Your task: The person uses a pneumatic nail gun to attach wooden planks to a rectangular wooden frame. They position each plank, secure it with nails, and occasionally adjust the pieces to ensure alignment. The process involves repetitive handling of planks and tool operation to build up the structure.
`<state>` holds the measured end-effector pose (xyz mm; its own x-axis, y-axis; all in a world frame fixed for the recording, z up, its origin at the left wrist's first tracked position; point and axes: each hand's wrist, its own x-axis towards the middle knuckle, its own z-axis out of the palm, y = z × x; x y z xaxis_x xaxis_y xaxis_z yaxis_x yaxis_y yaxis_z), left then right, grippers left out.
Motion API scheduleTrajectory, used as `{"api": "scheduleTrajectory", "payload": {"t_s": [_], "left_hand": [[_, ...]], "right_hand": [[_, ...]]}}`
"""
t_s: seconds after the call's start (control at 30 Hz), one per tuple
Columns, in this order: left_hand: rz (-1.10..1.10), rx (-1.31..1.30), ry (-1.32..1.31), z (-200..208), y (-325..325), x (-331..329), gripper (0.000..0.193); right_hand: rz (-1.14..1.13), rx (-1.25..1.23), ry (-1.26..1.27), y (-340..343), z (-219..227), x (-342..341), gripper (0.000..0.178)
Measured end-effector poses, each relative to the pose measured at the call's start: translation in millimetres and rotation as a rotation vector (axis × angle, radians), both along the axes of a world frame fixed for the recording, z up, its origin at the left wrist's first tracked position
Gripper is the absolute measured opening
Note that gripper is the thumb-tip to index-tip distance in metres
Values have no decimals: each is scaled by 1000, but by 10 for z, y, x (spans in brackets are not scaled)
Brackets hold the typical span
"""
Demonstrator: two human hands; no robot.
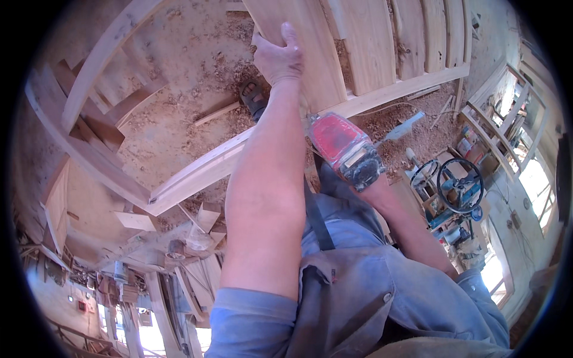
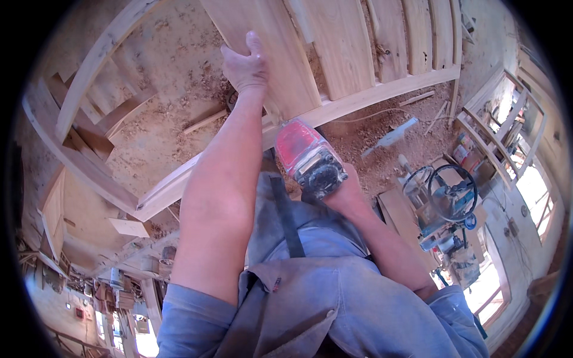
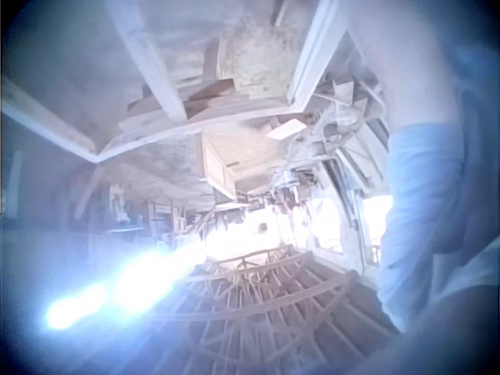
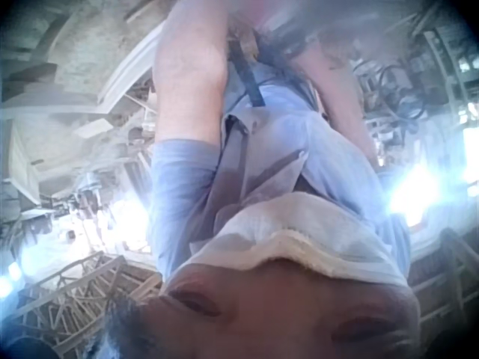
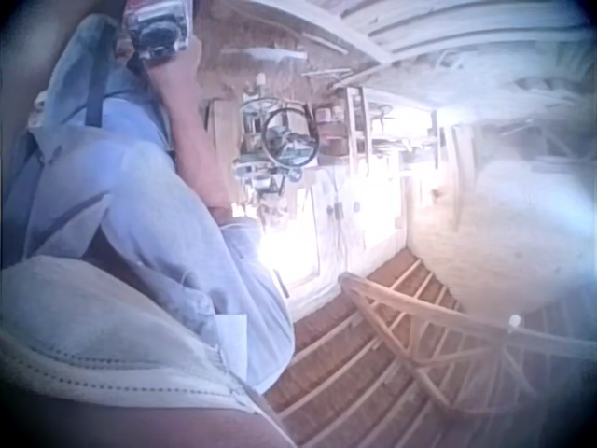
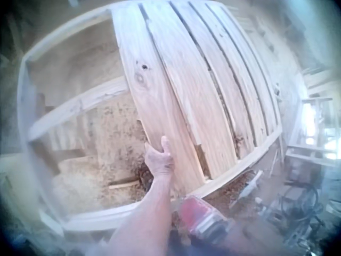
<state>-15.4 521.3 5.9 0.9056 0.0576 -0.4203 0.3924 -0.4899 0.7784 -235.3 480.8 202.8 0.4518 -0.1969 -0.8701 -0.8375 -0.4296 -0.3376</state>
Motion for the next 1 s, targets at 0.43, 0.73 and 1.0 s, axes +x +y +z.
{"api": "scheduleTrajectory", "payload": {"t_s": [0.43,0.73,1.0], "left_hand": [[-50,33,95,149,-27,2,63],[-44,43,98,35,53,4,53],[0,-1,93,-48,84,-12,46]], "right_hand": [[-341,-159,-386,-872,-97,309,44],[-619,37,-190,-914,414,1403,30],[-474,-3,-317,-818,393,2511,32]]}}
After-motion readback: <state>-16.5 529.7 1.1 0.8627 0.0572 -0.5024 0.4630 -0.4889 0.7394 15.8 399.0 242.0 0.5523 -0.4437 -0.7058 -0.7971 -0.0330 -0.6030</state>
